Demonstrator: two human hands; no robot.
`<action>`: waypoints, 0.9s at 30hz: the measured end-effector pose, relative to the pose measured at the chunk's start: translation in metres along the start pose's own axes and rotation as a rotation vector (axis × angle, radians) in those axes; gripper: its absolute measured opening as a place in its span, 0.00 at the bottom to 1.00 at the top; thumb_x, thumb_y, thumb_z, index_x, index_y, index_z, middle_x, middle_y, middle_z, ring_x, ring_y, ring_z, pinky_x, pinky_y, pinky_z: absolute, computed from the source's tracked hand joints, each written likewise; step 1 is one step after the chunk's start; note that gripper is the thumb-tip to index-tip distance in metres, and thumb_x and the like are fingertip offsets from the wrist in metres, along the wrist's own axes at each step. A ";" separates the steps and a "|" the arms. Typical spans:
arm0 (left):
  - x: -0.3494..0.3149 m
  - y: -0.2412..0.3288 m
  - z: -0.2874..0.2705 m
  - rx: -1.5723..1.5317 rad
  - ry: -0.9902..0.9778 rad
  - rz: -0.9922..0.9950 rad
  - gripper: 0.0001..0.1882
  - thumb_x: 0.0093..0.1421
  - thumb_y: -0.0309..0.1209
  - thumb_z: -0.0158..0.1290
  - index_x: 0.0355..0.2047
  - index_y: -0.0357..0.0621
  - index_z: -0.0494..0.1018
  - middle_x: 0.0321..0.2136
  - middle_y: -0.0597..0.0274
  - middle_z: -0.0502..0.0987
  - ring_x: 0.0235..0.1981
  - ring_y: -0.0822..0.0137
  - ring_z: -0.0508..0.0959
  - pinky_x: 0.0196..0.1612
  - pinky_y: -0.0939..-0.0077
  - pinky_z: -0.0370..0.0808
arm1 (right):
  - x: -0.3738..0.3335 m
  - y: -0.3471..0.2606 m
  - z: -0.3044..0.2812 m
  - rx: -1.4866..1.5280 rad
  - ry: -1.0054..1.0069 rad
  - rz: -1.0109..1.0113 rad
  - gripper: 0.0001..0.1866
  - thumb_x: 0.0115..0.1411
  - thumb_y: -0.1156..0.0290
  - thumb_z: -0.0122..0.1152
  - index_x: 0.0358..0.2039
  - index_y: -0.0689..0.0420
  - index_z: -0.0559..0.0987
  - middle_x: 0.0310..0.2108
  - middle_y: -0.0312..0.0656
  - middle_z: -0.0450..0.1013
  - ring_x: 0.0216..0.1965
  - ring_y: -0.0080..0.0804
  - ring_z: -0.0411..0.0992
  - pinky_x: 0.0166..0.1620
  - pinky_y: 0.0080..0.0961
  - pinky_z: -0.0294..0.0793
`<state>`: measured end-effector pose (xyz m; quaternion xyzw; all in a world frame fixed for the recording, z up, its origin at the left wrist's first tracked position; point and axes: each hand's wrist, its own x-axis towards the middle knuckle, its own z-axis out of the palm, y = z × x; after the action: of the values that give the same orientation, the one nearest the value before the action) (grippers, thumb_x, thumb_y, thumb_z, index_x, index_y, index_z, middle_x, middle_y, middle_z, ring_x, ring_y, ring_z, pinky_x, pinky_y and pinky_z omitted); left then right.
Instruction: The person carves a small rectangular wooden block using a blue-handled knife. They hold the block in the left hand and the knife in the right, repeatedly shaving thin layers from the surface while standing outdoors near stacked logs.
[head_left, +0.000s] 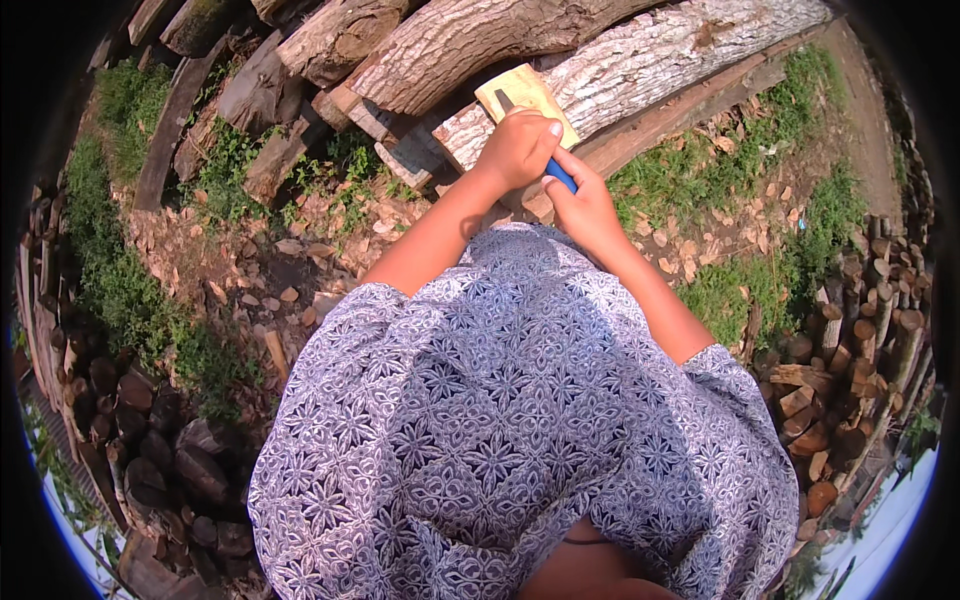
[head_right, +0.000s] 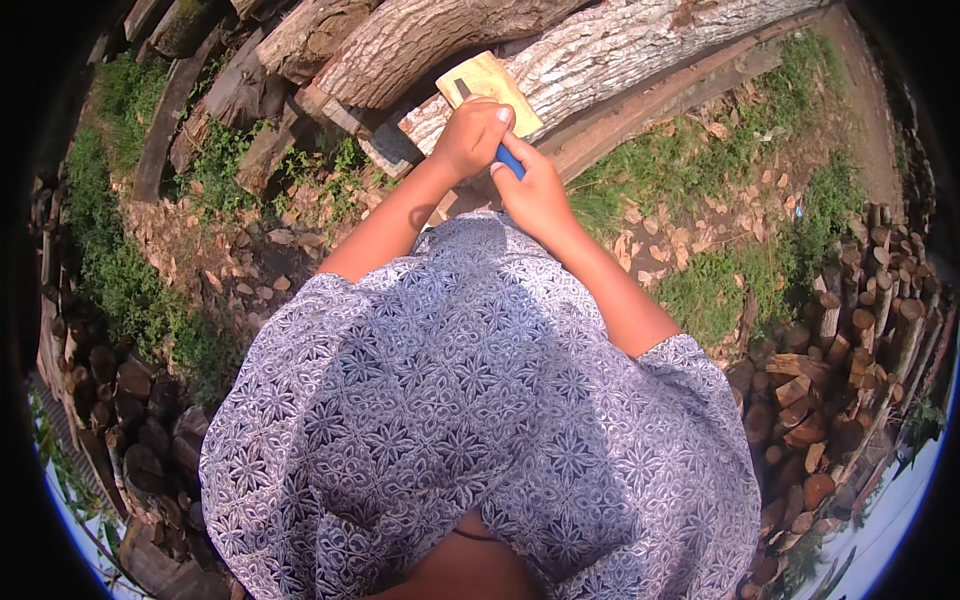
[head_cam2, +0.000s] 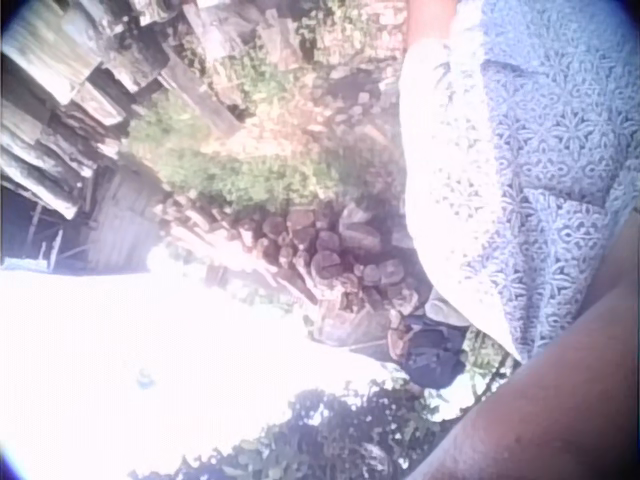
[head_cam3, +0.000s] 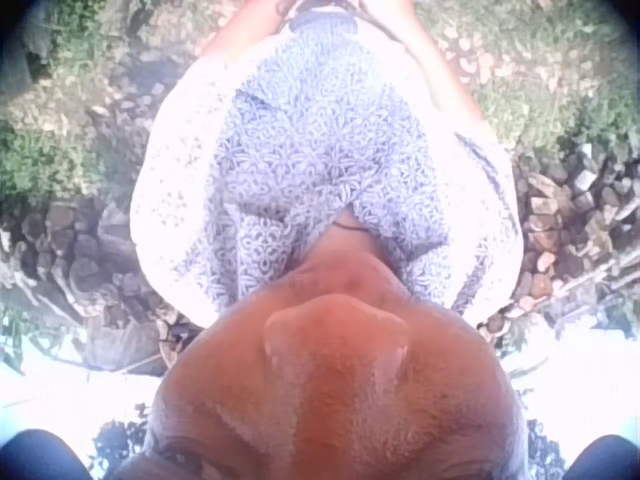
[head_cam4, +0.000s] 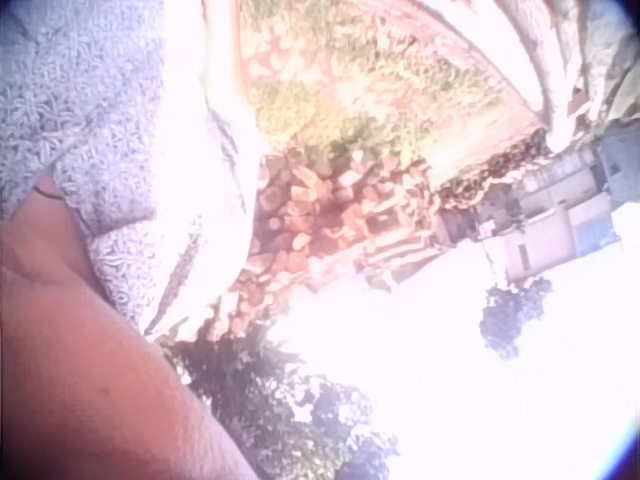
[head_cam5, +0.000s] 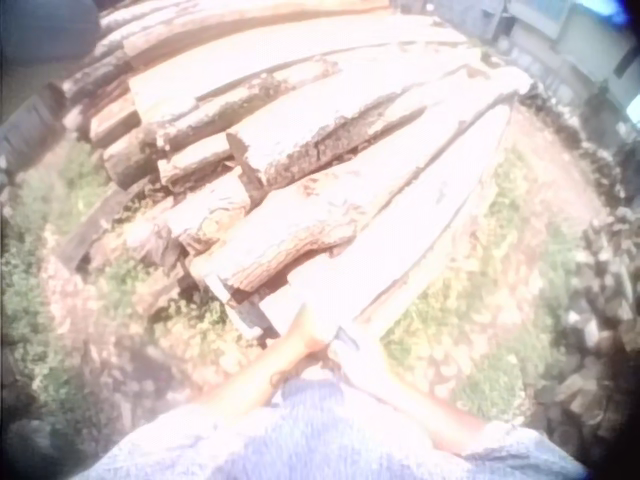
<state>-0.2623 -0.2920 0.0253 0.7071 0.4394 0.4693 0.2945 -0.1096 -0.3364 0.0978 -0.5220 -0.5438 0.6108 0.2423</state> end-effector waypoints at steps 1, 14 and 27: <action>0.001 -0.004 -0.001 0.024 -0.015 0.011 0.21 0.71 0.37 0.37 0.25 0.39 0.71 0.24 0.49 0.73 0.30 0.45 0.72 0.45 0.55 0.67 | 0.004 0.004 0.000 -0.006 -0.001 0.002 0.28 0.63 0.75 0.54 0.65 0.62 0.69 0.49 0.44 0.77 0.47 0.25 0.73 0.52 0.24 0.71; -0.073 -0.007 0.008 0.624 0.107 -0.171 0.48 0.51 0.54 0.64 0.64 0.44 0.56 0.62 0.48 0.59 0.64 0.45 0.60 0.64 0.40 0.53 | 0.039 -0.004 -0.022 0.094 -0.092 0.132 0.28 0.64 0.74 0.54 0.66 0.54 0.70 0.40 0.37 0.76 0.18 0.15 0.66 0.20 0.18 0.67; -0.062 -0.013 -0.011 0.323 0.269 -0.251 0.25 0.67 0.38 0.54 0.60 0.41 0.64 0.65 0.45 0.62 0.63 0.42 0.67 0.60 0.55 0.70 | -0.007 -0.046 -0.076 0.254 -0.103 0.116 0.29 0.65 0.76 0.52 0.67 0.57 0.67 0.28 0.30 0.69 0.17 0.12 0.58 0.21 0.18 0.63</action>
<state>-0.2873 -0.3421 -0.0067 0.6160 0.6283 0.4428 0.1724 -0.0509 -0.2982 0.1528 -0.4855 -0.4428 0.7137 0.2426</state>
